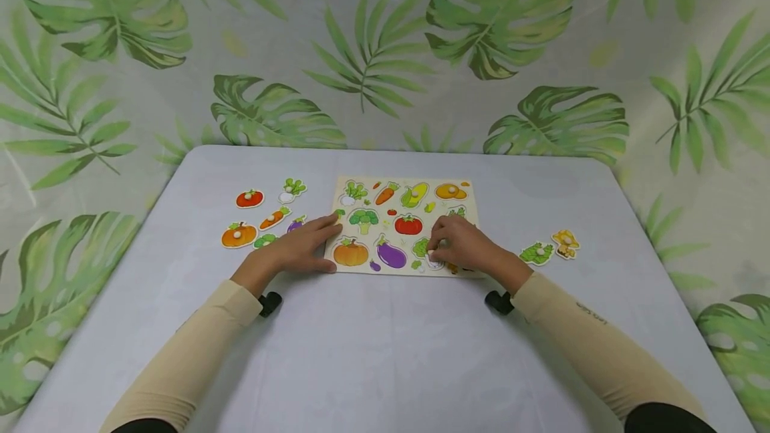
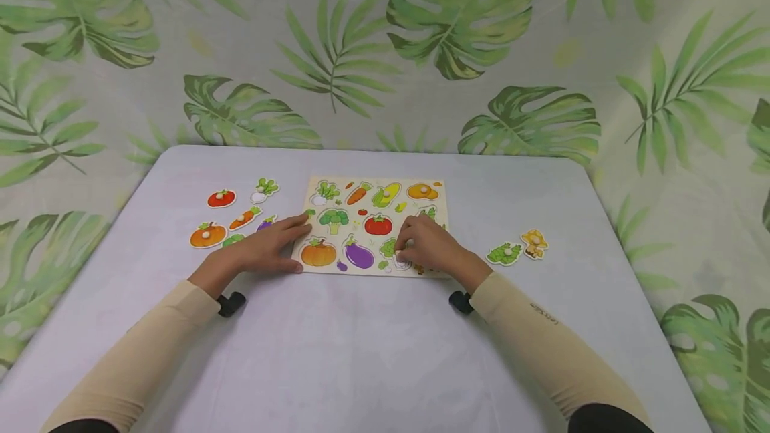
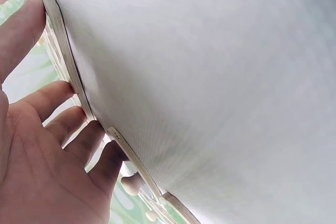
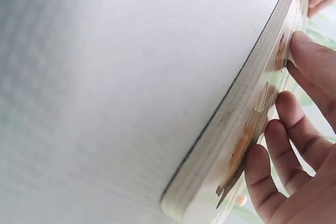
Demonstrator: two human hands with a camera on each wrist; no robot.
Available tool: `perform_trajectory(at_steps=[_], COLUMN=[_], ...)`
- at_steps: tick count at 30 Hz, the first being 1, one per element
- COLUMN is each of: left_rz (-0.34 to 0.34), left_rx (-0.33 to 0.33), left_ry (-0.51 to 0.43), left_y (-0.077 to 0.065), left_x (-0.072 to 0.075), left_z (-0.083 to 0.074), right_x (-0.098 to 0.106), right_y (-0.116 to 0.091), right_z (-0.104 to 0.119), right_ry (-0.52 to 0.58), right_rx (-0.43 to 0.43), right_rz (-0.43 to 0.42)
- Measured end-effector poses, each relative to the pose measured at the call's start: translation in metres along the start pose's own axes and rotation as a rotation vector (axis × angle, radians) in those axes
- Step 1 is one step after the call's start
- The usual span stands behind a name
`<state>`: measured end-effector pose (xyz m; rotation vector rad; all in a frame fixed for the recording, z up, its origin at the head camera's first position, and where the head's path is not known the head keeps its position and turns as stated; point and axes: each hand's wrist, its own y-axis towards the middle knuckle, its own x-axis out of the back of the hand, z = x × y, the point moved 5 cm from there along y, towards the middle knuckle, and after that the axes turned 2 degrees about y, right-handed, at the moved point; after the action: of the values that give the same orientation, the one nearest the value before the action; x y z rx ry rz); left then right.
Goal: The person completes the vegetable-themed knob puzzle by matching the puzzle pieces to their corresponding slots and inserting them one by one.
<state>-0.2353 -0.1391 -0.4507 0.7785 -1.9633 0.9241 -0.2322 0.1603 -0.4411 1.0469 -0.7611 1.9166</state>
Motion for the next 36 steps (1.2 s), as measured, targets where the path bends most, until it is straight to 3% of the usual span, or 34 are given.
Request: perform_trajectory(at_steps=[8,14,25,36], left_rz=[0.003,0.005,0.002,-0.007], left_rx=[0.004,0.004,0.001,-0.02], left_ry=[0.001,0.002,0.01,0.012], left_y=[0.001,0.0,-0.001,0.0], left_x=[-0.002,-0.001,0.0,0.0], left_z=[0.001,0.0,0.0,0.002], right_x=[-0.003,-0.001,0.019,0.06], right_y=[-0.003,-0.01,-0.029,-0.053], right_z=[-0.002,-0.002,-0.01,-0.037], right_ry=[-0.018,0.0,0.037,0.023], right_rx=[-0.01,0.05,0.092,0.032], right_rz=[0.044,0.056,-0.042,-0.16])
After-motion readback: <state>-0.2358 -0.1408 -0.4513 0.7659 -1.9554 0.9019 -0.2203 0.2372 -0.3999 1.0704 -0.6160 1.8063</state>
